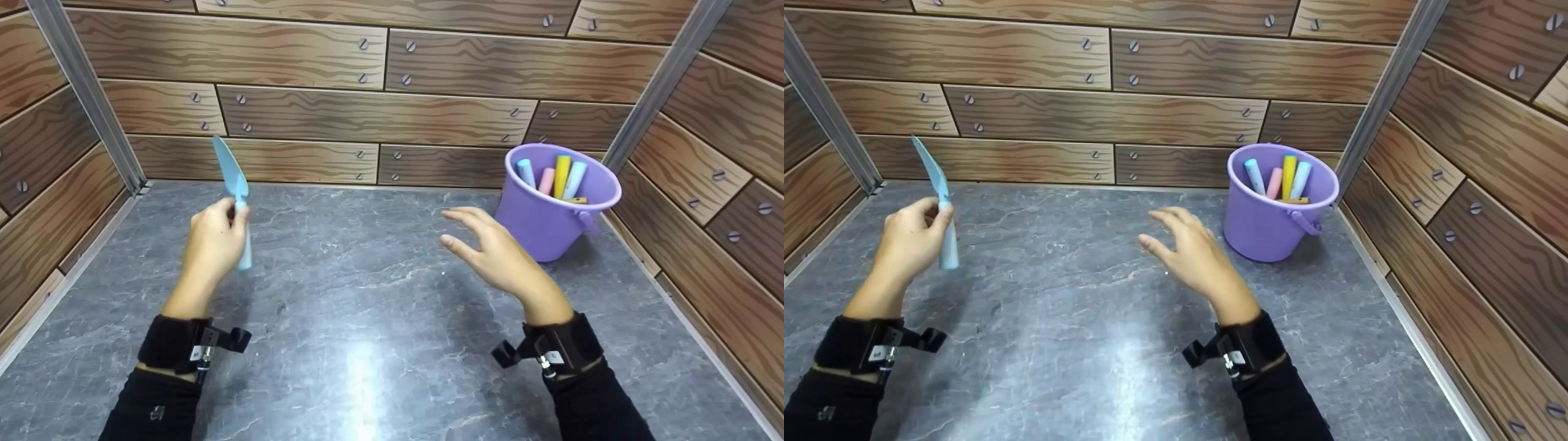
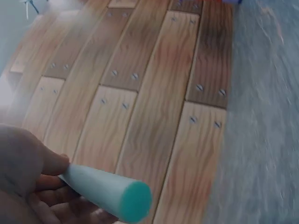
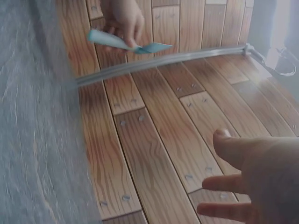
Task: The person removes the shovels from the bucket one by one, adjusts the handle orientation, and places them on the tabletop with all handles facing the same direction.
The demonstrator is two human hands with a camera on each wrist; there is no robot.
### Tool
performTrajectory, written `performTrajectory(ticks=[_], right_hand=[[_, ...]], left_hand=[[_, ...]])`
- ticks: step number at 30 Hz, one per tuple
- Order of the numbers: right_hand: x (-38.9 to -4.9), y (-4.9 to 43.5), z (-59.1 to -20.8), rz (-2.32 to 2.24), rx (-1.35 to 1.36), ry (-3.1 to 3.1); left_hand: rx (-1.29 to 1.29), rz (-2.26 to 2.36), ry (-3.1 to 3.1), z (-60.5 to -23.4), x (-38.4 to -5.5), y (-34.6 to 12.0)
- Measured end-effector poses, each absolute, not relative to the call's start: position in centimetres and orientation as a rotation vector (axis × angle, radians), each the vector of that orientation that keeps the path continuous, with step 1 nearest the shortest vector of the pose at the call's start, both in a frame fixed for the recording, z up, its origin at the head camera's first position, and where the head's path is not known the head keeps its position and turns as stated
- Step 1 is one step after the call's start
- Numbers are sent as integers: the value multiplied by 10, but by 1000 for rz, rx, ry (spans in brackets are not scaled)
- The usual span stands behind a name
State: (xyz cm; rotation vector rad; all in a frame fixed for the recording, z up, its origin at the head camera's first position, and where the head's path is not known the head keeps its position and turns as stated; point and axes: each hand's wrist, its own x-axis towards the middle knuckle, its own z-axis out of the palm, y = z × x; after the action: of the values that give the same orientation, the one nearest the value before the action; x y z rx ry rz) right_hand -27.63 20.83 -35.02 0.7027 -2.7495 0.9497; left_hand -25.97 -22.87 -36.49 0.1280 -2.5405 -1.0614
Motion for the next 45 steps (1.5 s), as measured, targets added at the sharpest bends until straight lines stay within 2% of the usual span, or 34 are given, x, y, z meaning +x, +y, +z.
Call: performTrajectory(ticks=[9,22,30,45], right_hand=[[-285,219,-355,834,565,-2864],[-288,221,-356,871,600,-2860],[-286,220,-355,870,614,-2872],[-286,222,-353,876,605,-2883]], left_hand=[[211,-843,-2953,-404,-278,-261],[289,-572,-3187,-429,-282,-268],[290,-393,-3224,-436,-284,-266],[329,-515,-3125,-441,-282,-268]])
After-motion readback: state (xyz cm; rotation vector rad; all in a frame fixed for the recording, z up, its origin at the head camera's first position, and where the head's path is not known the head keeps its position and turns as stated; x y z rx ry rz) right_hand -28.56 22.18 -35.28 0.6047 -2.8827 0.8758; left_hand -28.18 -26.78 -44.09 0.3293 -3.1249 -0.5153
